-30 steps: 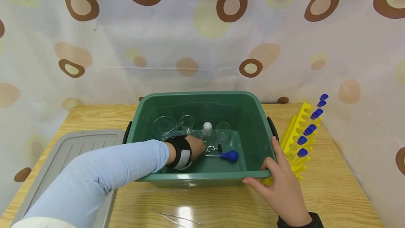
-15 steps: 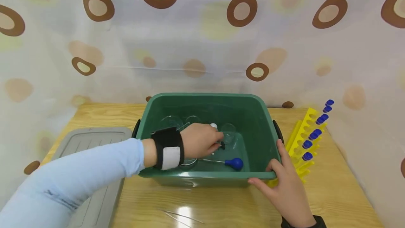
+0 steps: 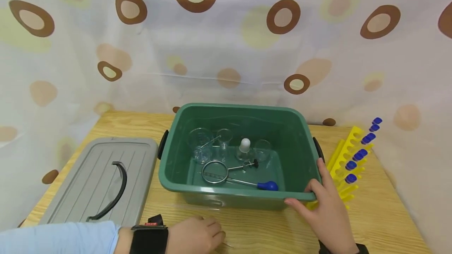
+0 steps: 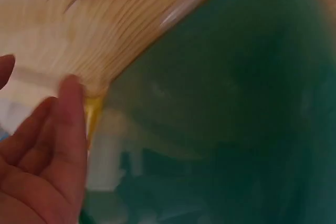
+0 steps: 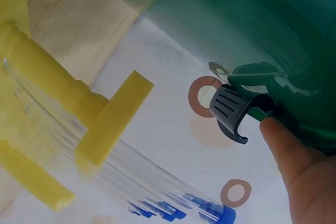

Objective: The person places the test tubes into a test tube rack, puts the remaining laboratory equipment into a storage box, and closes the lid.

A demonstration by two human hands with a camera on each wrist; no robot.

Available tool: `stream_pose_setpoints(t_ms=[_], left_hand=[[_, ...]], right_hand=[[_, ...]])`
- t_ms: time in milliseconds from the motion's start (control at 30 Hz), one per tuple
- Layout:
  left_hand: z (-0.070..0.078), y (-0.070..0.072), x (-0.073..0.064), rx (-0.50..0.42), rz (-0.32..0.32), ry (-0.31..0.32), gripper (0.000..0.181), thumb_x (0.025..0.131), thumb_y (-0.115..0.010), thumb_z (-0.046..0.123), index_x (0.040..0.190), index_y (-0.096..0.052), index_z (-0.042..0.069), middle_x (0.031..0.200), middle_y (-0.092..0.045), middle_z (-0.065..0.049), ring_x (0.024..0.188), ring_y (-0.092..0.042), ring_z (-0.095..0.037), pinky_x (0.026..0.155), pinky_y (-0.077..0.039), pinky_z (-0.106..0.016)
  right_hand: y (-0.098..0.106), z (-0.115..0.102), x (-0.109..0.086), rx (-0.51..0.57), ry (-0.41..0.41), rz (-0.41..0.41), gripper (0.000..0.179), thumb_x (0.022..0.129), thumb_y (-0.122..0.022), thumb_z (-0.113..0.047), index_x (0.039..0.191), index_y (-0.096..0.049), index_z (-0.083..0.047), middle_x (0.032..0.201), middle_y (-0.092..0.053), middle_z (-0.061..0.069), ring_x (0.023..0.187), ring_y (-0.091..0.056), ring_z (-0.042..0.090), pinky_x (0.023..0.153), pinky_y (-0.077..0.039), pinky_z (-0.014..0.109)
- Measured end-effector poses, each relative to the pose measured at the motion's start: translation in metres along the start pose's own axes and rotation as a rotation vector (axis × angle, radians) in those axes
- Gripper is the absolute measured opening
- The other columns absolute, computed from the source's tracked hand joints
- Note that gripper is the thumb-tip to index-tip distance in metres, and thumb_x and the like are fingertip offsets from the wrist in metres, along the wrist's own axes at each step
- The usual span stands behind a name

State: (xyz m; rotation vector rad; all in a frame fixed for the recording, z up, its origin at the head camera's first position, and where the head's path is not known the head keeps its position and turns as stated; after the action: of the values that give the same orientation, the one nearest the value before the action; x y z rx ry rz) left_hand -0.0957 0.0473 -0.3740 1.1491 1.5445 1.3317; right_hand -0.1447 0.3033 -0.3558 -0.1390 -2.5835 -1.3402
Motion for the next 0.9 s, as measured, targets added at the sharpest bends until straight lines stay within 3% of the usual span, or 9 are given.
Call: stream_pose_setpoints(t_ms=[100, 133, 267, 400, 567, 700, 800, 900], left_hand=[[-0.002, -0.028, -0.010, 0.134, 0.060, 0.113, 0.021, 0.090, -0.056, 0.035, 0.098, -0.067, 0.019, 0.089, -0.065, 0.009, 0.079, -0.057, -0.001, 0.059, -0.041, -0.010], [-0.003, -0.037, -0.012, 0.153, 0.054, 0.142, 0.018, 0.090, -0.057, 0.032, 0.097, -0.068, 0.019, 0.088, -0.065, 0.009, 0.077, -0.056, -0.001, 0.057, -0.040, -0.010], [-0.005, -0.062, -0.017, 0.166, 0.012, 0.200, 0.009, 0.087, -0.060, 0.027, 0.087, -0.067, 0.021, 0.080, -0.063, 0.010, 0.070, -0.052, -0.002, 0.052, -0.034, -0.013], [-0.004, -0.072, -0.019, 0.169, 0.027, 0.220, 0.010, 0.084, -0.063, 0.025, 0.074, -0.065, 0.024, 0.071, -0.059, 0.012, 0.063, -0.049, -0.001, 0.048, -0.029, -0.014], [-0.001, -0.074, -0.020, 0.118, 0.064, 0.193, 0.018, 0.082, -0.064, 0.028, 0.065, -0.060, 0.024, 0.062, -0.053, 0.012, 0.057, -0.045, 0.000, 0.045, -0.025, -0.013], [-0.002, -0.067, -0.019, 0.035, 0.070, 0.168, 0.027, 0.087, -0.060, 0.036, 0.064, -0.059, 0.022, 0.061, -0.051, 0.010, 0.055, -0.044, 0.000, 0.045, -0.025, -0.013], [-0.005, -0.055, -0.016, -0.020, 0.048, 0.137, 0.030, 0.089, -0.056, 0.041, 0.067, -0.060, 0.021, 0.064, -0.053, 0.009, 0.057, -0.045, -0.001, 0.046, -0.027, -0.013], [-0.006, -0.038, -0.012, 0.022, 0.036, 0.104, 0.025, 0.089, -0.057, 0.038, 0.071, -0.062, 0.022, 0.067, -0.056, 0.011, 0.059, -0.047, 0.000, 0.047, -0.028, -0.013]], right_hand=[[-0.001, -0.001, 0.001, 0.000, 0.009, 0.000, 0.036, 0.075, -0.078, -0.026, 0.074, -0.047, -0.009, 0.153, -0.016, 0.026, 0.128, -0.028, 0.057, 0.075, -0.039, 0.066], [-0.001, -0.001, 0.001, -0.002, 0.010, -0.001, 0.036, 0.075, -0.078, -0.026, 0.074, -0.046, -0.009, 0.153, -0.016, 0.026, 0.127, -0.028, 0.057, 0.075, -0.039, 0.066], [-0.002, -0.002, 0.002, -0.005, 0.017, 0.000, 0.037, 0.075, -0.078, -0.027, 0.074, -0.045, -0.010, 0.153, -0.016, 0.026, 0.127, -0.029, 0.056, 0.074, -0.040, 0.064], [-0.002, -0.004, 0.003, -0.005, 0.025, 0.001, 0.038, 0.075, -0.078, -0.027, 0.074, -0.045, -0.010, 0.152, -0.017, 0.027, 0.126, -0.030, 0.057, 0.071, -0.042, 0.060], [-0.002, -0.004, 0.001, -0.013, 0.011, -0.003, 0.037, 0.075, -0.078, -0.029, 0.073, -0.046, -0.011, 0.151, -0.018, 0.028, 0.125, -0.032, 0.057, 0.072, -0.043, 0.060], [-0.001, -0.003, 0.001, -0.013, 0.012, 0.002, 0.037, 0.075, -0.078, -0.028, 0.073, -0.046, -0.010, 0.152, -0.017, 0.028, 0.125, -0.031, 0.056, 0.073, -0.042, 0.062], [0.000, -0.002, 0.001, -0.013, 0.017, 0.007, 0.037, 0.075, -0.078, -0.028, 0.073, -0.046, -0.011, 0.152, -0.017, 0.027, 0.125, -0.031, 0.056, 0.073, -0.042, 0.062], [0.000, -0.001, 0.000, -0.014, 0.016, 0.010, 0.037, 0.075, -0.078, -0.029, 0.073, -0.046, -0.011, 0.152, -0.017, 0.028, 0.125, -0.032, 0.056, 0.072, -0.042, 0.062]])
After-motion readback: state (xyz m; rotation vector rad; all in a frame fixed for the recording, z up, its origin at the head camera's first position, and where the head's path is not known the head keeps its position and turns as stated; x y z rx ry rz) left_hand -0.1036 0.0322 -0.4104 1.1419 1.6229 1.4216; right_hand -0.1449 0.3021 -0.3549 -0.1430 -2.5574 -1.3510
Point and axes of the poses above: each hand's wrist, its own x-axis towards the middle knuckle, its own y-axis out of the back of the hand, z = x × y, the point moved 5 cm from there along x, towards the middle knuckle
